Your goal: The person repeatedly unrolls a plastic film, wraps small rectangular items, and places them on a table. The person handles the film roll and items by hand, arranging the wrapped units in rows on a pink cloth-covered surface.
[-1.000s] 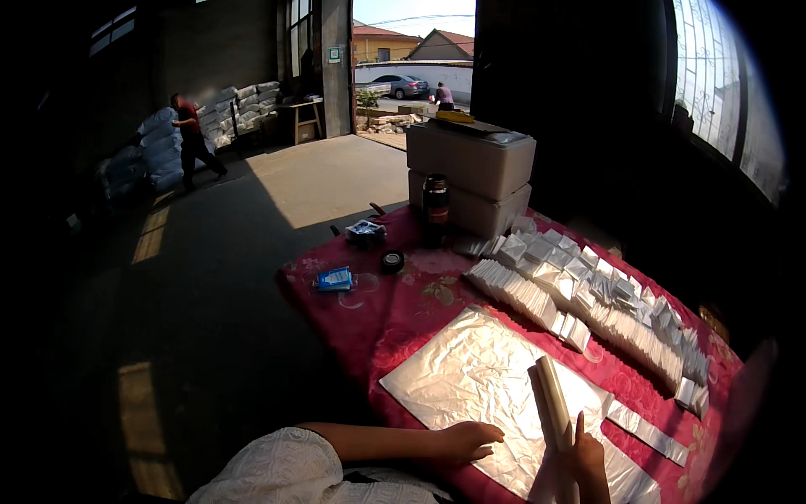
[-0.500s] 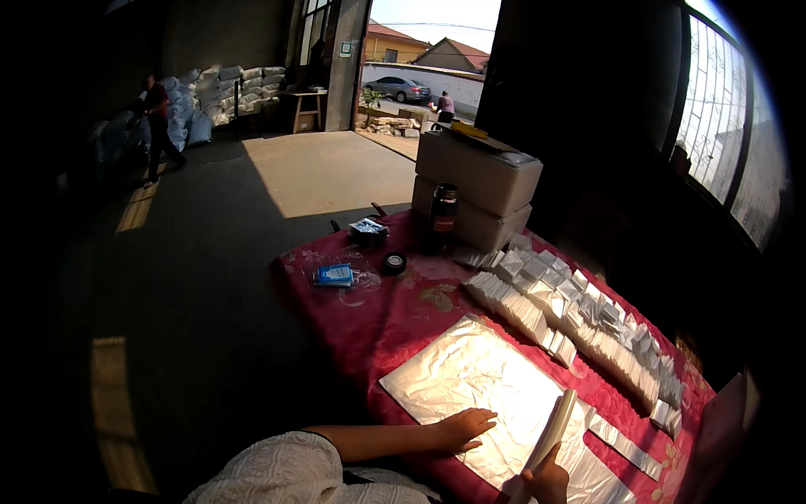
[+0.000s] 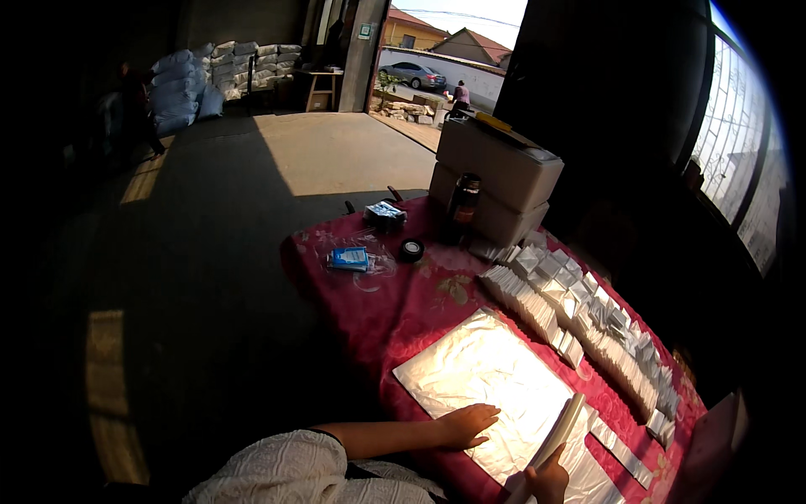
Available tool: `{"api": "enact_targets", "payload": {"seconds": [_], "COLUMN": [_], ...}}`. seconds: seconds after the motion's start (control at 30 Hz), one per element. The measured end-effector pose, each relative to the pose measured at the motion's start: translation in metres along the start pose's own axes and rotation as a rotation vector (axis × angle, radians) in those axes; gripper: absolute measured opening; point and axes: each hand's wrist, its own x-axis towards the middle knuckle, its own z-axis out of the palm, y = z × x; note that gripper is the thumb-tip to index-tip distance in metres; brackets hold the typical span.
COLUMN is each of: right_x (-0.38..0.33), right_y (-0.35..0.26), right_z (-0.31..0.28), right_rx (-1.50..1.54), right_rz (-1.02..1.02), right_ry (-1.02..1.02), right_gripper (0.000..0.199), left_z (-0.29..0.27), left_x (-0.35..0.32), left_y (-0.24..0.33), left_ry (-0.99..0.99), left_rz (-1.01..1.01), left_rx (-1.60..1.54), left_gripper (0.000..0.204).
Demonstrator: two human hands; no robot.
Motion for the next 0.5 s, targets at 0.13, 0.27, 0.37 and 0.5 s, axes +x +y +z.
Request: {"api": "enact_targets", "payload": {"seconds": [0.13, 0.27, 0.37, 0.5], "right_x": [0.002, 0.002, 0.001, 0.000], "right_y": [0.005, 0.009, 0.001, -0.008], "right_z": [0.003, 0.003, 0.002, -0.012], "right_rx": [-0.002, 0.016, 0.022, 0.025], "right_rz": [0.000, 0.000, -0.006, 0.070], "right_ry": [0.010, -0.013, 0.029, -0.114], "right_gripper": [0.061, 0.059, 0.057, 0.050], "left_z": [0.001, 0.002, -0.002, 0.002], "left_x": [0.000, 0.001, -0.002, 0.001], "left_y": [0.001, 0.004, 0.003, 0.002], "left_ry": [-0.007, 0.000, 0.021, -0.042], "left_rz": [-0.001, 0.005, -0.012, -0.031], "left_rx": [-0.013, -0.020, -0.043, -0.059], "left_gripper": [0.051, 0.052, 0.051, 0.050]}}
